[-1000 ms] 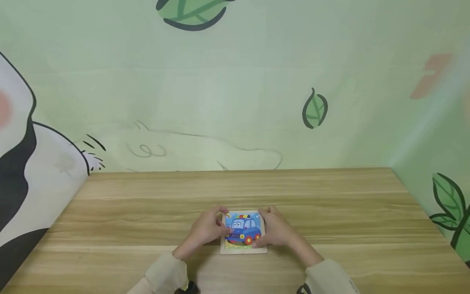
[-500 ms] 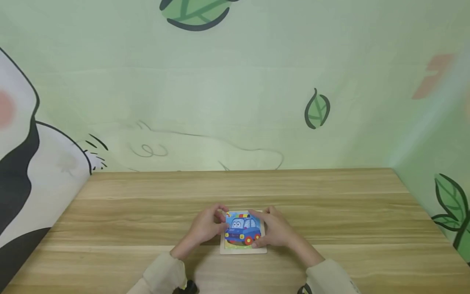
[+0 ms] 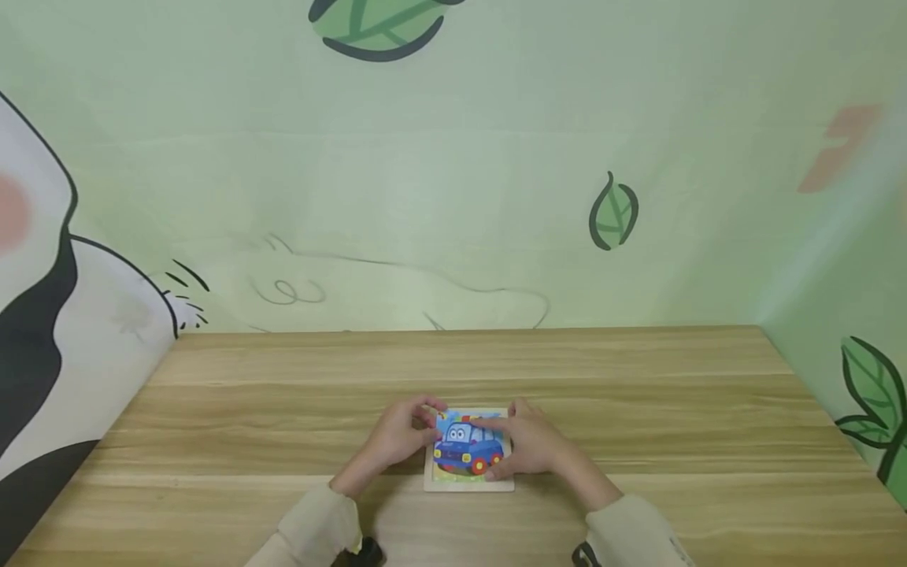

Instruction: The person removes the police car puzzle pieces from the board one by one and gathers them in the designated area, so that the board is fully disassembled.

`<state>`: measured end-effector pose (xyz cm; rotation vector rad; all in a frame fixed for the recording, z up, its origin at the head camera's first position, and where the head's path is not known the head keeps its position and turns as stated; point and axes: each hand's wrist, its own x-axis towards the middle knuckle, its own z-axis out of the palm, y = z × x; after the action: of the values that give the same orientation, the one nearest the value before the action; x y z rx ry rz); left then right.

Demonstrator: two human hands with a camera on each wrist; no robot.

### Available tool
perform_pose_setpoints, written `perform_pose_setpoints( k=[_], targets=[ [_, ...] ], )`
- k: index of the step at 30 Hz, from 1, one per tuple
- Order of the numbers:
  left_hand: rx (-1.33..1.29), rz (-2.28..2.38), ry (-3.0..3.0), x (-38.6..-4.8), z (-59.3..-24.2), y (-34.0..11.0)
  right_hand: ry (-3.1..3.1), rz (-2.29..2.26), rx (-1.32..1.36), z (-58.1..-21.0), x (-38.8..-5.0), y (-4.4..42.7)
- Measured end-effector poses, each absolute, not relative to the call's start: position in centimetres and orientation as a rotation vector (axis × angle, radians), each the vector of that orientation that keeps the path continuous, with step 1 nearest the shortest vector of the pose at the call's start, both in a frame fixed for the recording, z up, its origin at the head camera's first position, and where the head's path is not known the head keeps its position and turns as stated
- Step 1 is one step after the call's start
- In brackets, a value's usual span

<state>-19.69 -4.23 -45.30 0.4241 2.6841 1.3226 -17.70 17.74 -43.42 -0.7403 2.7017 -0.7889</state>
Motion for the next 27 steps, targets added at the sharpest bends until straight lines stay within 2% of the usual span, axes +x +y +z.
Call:
perform_pose_setpoints(
  k=[14, 27],
  targets=[
    [0.445, 1.430, 2.686, -19.8, -45.7, -4.5, 2.694, -0.787, -0.699, -42.9, -17.7, 17.5],
    [0.244, 1.562, 2.465, -20.0, -45.6, -6.8, 2.610, -1.063, -0.603, -43.9, -17.5, 19.0]
  ],
)
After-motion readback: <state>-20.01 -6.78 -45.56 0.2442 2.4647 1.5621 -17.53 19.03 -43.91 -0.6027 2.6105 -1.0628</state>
